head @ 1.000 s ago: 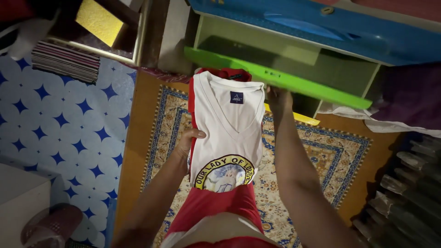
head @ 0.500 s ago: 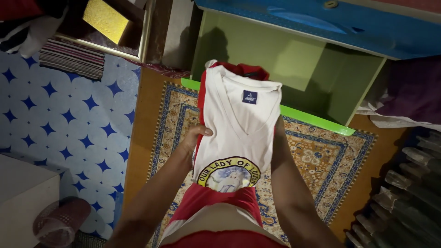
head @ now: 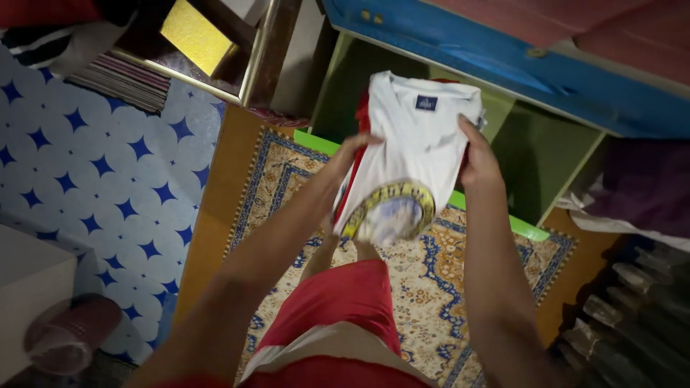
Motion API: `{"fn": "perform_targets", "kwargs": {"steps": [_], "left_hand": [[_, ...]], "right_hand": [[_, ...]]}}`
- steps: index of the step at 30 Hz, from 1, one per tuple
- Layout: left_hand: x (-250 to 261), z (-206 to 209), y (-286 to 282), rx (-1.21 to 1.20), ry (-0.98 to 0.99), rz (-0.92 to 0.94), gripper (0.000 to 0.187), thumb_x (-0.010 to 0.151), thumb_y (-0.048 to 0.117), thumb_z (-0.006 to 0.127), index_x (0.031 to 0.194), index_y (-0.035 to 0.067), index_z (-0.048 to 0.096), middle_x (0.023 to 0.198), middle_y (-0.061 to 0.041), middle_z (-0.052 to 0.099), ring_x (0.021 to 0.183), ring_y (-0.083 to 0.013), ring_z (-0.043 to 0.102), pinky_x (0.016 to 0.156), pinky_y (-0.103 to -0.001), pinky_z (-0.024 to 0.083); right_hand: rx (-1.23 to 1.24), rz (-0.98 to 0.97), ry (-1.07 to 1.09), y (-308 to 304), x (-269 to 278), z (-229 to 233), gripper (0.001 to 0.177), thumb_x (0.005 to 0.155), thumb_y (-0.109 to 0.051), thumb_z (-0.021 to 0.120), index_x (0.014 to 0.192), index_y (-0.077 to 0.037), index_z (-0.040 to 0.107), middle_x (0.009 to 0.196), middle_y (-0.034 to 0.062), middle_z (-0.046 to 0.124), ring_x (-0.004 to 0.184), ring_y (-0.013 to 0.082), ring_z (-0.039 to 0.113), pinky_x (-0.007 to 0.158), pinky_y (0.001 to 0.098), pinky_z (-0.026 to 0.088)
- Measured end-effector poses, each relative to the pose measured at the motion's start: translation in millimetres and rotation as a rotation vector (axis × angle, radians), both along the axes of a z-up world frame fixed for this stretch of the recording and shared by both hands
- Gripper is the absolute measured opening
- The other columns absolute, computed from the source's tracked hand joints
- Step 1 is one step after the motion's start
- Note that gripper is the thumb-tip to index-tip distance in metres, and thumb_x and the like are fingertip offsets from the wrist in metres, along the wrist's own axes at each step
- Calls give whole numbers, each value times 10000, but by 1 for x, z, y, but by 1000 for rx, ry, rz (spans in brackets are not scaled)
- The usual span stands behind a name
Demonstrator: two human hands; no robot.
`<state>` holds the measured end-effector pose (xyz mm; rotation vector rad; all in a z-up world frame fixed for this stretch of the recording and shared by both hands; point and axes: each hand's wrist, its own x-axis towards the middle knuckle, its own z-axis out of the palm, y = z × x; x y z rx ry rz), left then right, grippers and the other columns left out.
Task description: The person sits on the floor and organizes clothes in a drawer. They fold various garments including shirts and pants, and place them neatly into the drawer. The person also handles a small box containing jewelry.
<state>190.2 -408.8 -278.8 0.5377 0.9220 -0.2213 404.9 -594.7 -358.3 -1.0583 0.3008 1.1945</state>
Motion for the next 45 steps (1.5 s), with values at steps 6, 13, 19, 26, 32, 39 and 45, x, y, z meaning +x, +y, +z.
{"fn": "perform_targets", "kwargs": {"steps": [6,13,19,26,32,39,45], "left_hand": [[55,-101,77,146,11,1,595,744,301,659,1281,44,631,1100,-180,740,951,-327,691,866,-433,564],[101,-280,143,878,-155,-94,586,833,176,647,1388,3,571,1199,-200,709,1050,-332,645,945,-432,537],[108,-314,119,1615,129,-208,688,1005,100,547,1627,121,254,1572,-273,402,1376,-449,442,1135,-500,383],[98,-171,48,1344,314,-617,884,847,178,648,1601,137,189,1426,-258,459,1307,-426,505,1097,-500,432],[54,-16,-3,1522,92,-695,158,882,195,664,992,94,715,1011,-189,705,929,-380,707,829,-519,579],[-36,157,-19,1629,-42,-579,177,866,200,690,934,38,702,1012,-175,701,889,-373,714,790,-499,585],[-115,261,25,1731,-114,-444,252,788,191,753,1000,60,714,968,-140,700,911,-367,702,778,-491,577]], "right_hand": [[-43,20,65,61,61,-114,499,871,-253,757,1325,-74,648,1325,103,706,1216,278,682,1082,446,551],[205,-98,109,120,111,-197,415,938,-255,724,1283,-31,661,1304,139,723,1204,297,692,1132,489,561],[-17,-179,22,130,111,-242,452,906,-319,728,1286,-85,658,1295,112,710,1161,292,688,1023,492,565],[-696,490,-1291,121,56,-174,511,886,-308,717,1316,-54,607,1309,213,640,1205,379,620,1042,467,516],[-588,968,-1492,112,-32,48,415,854,-155,719,1249,-40,664,1265,262,638,1169,444,602,996,491,493],[-265,1368,-1489,106,-104,272,331,782,10,598,1095,-35,699,1127,231,706,1087,416,661,940,496,522],[82,1381,-1707,148,-151,359,284,797,-43,632,1070,15,680,1080,228,713,1057,414,661,933,493,508]]}}
